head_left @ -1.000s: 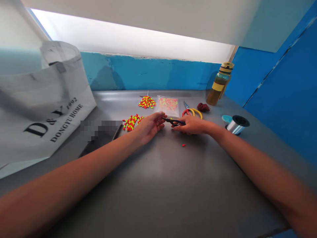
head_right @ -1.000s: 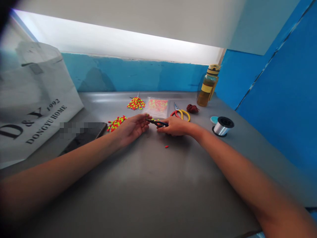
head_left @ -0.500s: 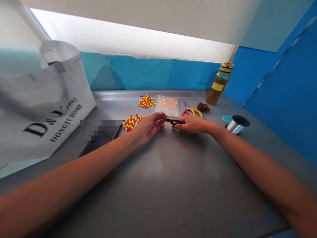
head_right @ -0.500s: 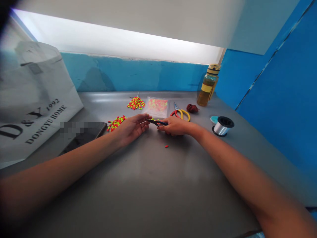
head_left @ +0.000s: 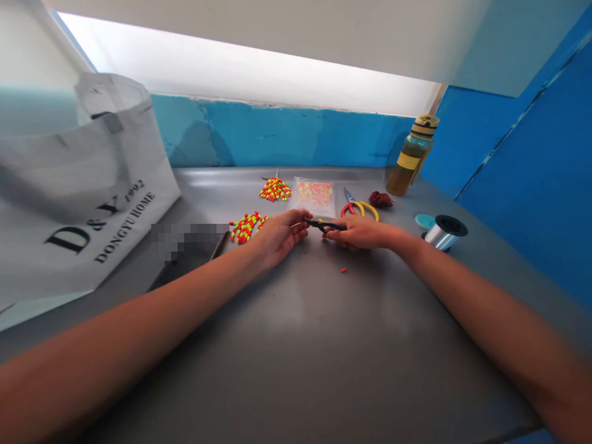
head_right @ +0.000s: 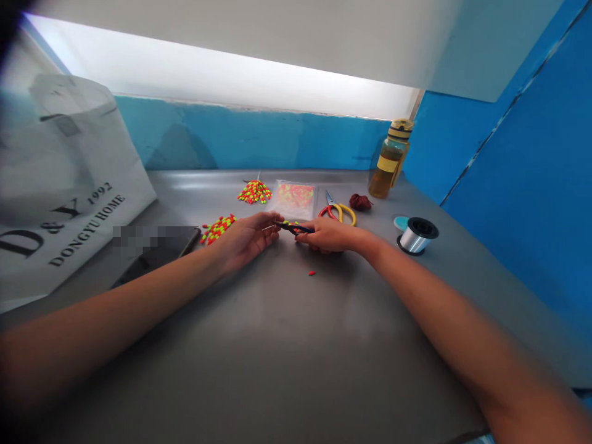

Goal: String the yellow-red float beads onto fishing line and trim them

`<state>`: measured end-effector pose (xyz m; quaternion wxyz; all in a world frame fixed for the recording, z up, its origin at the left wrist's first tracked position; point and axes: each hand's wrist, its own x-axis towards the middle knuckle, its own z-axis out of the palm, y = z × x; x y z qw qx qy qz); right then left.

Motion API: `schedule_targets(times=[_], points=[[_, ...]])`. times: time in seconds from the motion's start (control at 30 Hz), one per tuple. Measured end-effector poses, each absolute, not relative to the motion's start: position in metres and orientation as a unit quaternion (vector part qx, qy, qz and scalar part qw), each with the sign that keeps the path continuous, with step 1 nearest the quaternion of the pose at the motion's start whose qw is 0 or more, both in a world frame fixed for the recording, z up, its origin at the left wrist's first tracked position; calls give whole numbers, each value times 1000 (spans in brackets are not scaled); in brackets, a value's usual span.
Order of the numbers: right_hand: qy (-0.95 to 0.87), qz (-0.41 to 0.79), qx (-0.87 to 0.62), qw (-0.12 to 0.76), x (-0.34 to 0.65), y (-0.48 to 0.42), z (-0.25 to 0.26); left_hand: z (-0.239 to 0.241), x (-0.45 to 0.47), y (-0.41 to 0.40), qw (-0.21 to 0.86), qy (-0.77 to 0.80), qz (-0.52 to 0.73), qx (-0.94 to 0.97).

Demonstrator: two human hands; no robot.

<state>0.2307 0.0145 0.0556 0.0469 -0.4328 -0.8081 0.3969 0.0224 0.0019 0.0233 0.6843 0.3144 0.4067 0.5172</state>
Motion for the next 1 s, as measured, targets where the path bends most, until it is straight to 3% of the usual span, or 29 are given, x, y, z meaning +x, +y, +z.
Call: schedule_targets(times=[0.8, 1.0], points=[[-805, 383, -451, 40, 229, 13, 58, 23, 22, 3, 687, 408, 515, 311], [-818, 350, -457, 6, 229, 12, 62, 20, 21, 4, 675, 423, 518, 312]])
